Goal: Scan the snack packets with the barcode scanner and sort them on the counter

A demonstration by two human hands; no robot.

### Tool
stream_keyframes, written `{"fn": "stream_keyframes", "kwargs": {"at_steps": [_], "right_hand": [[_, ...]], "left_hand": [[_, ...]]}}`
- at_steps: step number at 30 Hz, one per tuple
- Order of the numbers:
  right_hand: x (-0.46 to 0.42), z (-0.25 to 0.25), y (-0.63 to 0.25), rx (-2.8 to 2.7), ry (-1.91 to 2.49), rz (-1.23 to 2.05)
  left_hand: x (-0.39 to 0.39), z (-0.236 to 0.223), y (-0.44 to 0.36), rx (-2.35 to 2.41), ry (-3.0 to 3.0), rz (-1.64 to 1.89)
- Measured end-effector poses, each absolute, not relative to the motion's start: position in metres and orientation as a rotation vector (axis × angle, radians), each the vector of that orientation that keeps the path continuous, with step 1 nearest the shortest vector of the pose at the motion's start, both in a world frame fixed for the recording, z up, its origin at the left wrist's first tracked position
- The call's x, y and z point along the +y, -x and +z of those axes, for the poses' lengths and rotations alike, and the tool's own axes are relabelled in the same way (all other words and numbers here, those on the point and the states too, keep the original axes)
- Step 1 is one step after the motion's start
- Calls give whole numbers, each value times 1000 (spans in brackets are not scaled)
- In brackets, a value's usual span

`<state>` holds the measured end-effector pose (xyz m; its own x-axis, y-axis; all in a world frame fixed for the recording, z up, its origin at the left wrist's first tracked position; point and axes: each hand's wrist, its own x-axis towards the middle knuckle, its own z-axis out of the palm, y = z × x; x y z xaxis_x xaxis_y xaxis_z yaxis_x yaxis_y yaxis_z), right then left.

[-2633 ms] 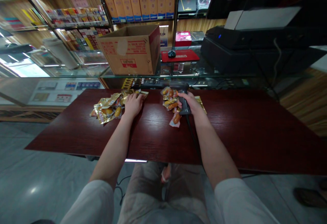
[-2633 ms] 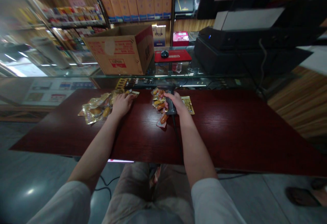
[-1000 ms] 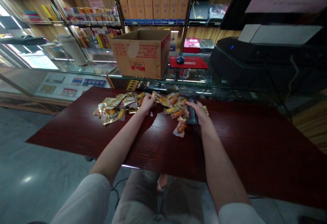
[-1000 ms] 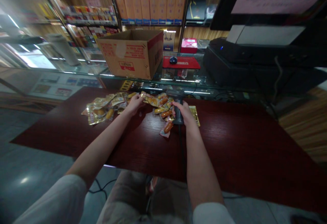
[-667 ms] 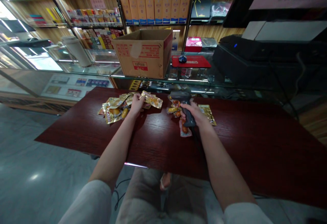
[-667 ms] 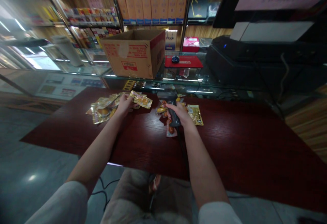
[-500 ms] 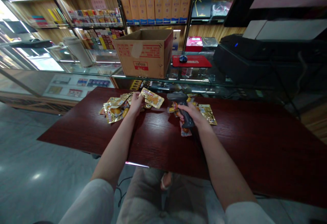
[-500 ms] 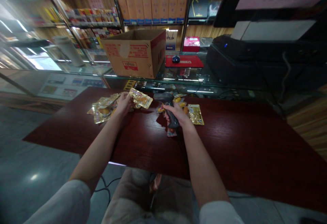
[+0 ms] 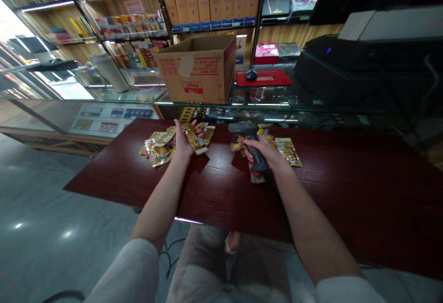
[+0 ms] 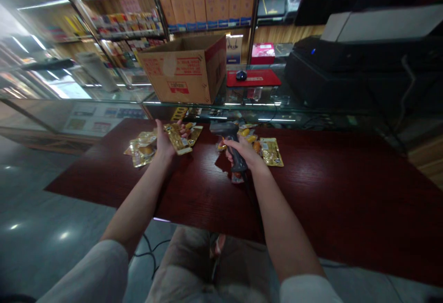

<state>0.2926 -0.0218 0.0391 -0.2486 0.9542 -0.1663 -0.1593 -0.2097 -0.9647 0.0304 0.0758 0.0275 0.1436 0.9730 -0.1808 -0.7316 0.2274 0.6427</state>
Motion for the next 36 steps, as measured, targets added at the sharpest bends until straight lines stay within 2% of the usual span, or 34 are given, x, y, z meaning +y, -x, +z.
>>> {"fn": "stream_keyframes", "kwargs": {"at_steps": [14, 24, 31, 36], "right_hand": [[-20, 34, -280, -1261, 930, 1650], [-23, 38, -284, -1237, 975, 1644], [-18, 36, -302, -1122, 1023, 1535], [-12, 34, -321, -1031, 1022, 1403]], "left_hand": [[78, 24, -41, 663, -653, 1421], [83, 15, -41, 775, -969, 1445], [93, 11, -19, 1475, -1633, 1684], [90, 11, -3, 2068, -1688, 1566]]}}
